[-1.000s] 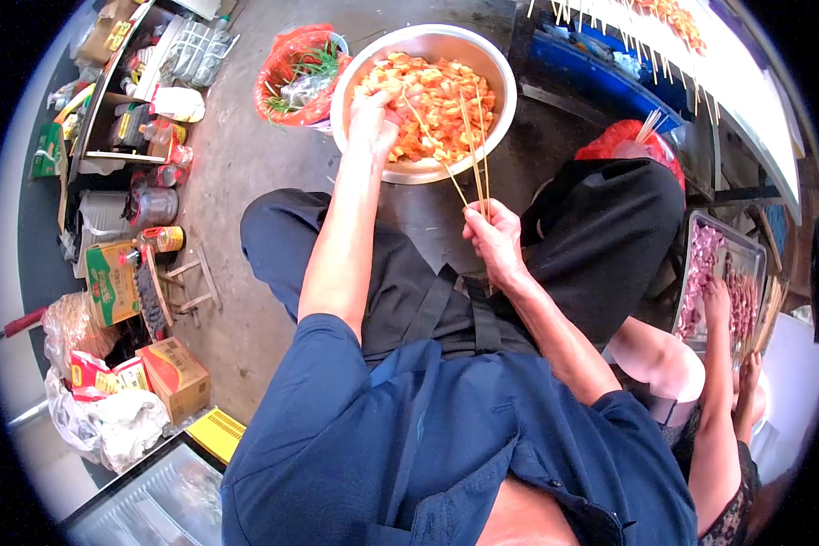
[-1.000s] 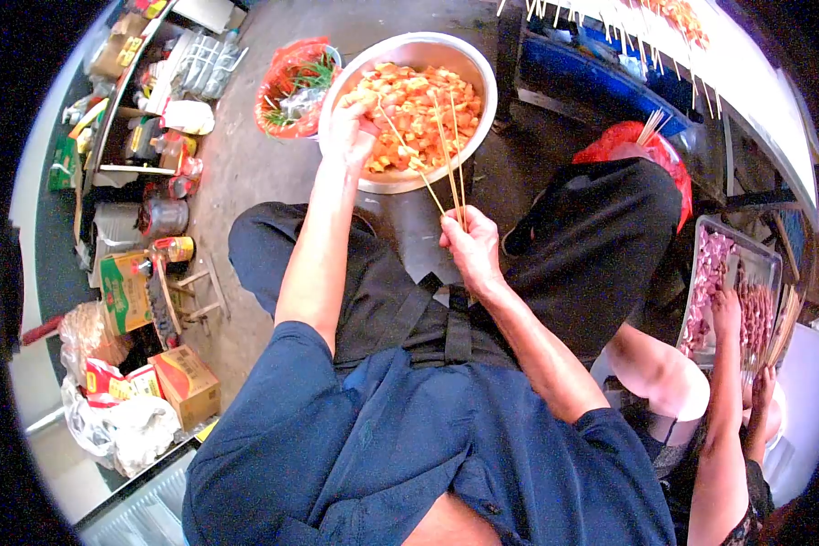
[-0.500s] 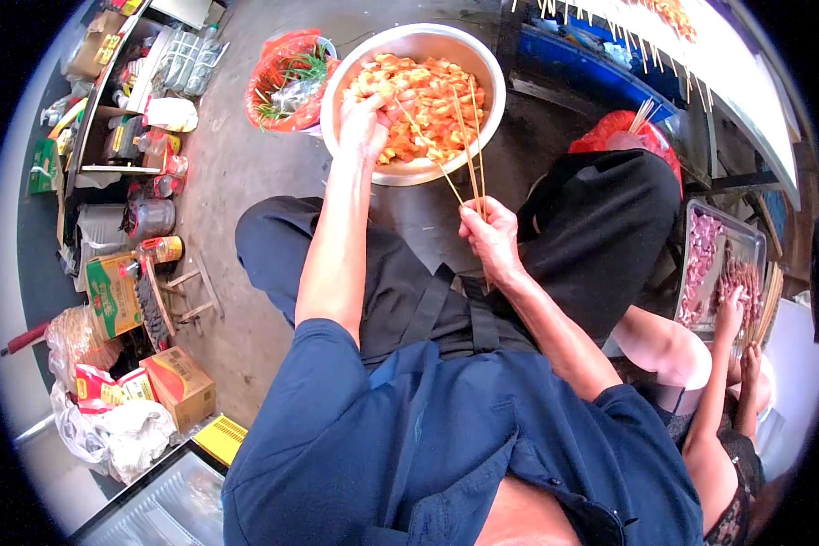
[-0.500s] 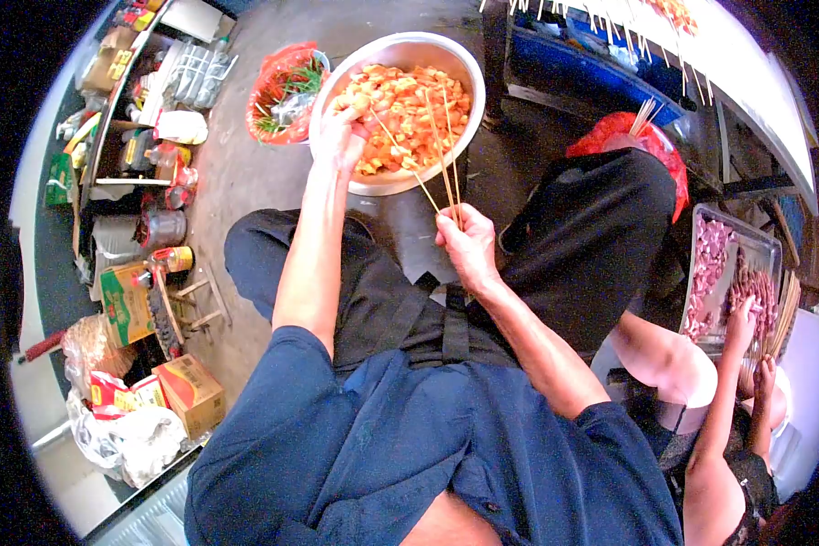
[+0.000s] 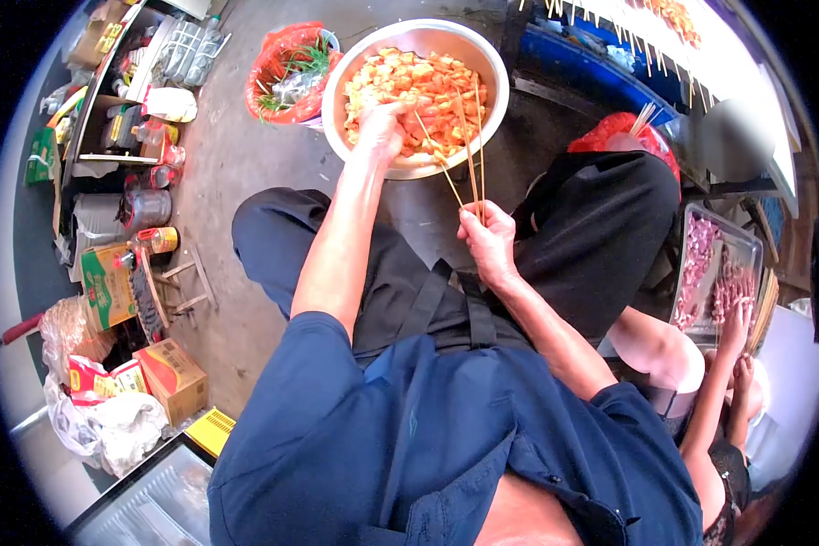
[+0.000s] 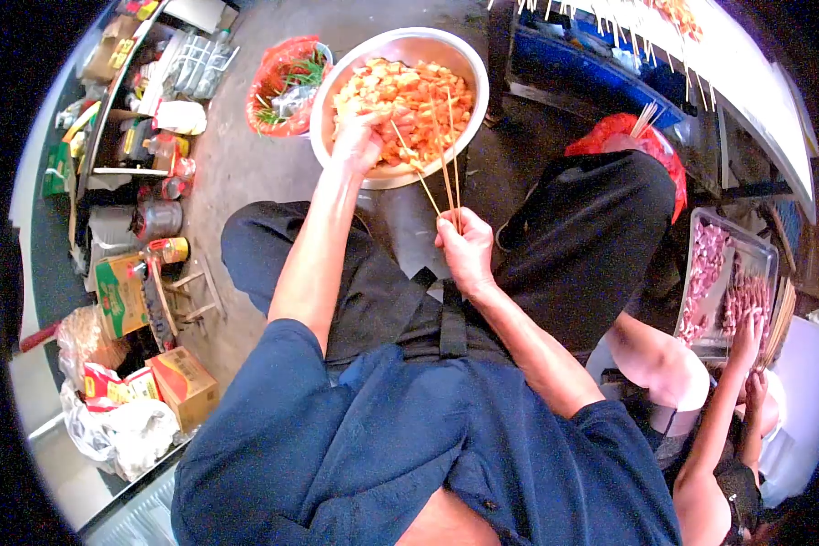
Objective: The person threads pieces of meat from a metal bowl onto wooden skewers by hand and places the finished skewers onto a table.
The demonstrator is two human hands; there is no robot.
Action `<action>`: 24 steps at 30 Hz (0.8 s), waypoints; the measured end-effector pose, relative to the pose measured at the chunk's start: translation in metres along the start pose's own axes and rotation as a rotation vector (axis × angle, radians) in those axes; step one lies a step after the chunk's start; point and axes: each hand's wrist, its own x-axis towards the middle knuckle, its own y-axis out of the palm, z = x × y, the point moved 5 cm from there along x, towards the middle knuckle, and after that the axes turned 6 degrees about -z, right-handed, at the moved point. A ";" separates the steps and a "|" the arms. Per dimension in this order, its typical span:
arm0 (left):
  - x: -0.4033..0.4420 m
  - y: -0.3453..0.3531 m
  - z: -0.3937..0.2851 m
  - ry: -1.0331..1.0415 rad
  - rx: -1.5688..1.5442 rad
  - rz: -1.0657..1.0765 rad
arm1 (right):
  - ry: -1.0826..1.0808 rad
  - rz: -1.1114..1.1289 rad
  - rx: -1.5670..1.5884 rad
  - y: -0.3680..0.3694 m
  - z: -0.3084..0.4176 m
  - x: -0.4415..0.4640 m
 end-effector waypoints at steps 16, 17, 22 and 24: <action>-0.015 0.012 0.030 -0.220 0.023 0.146 | 0.254 0.023 0.302 0.005 0.010 0.012; -0.004 0.005 0.030 -0.233 0.022 0.162 | 0.237 0.020 0.323 0.005 0.012 0.016; 0.019 -0.024 0.002 0.114 0.507 -0.121 | 0.188 -0.032 0.382 -0.006 0.013 0.021; 0.014 -0.011 -0.011 0.561 1.185 -0.112 | 0.195 -0.057 0.384 -0.008 0.012 0.021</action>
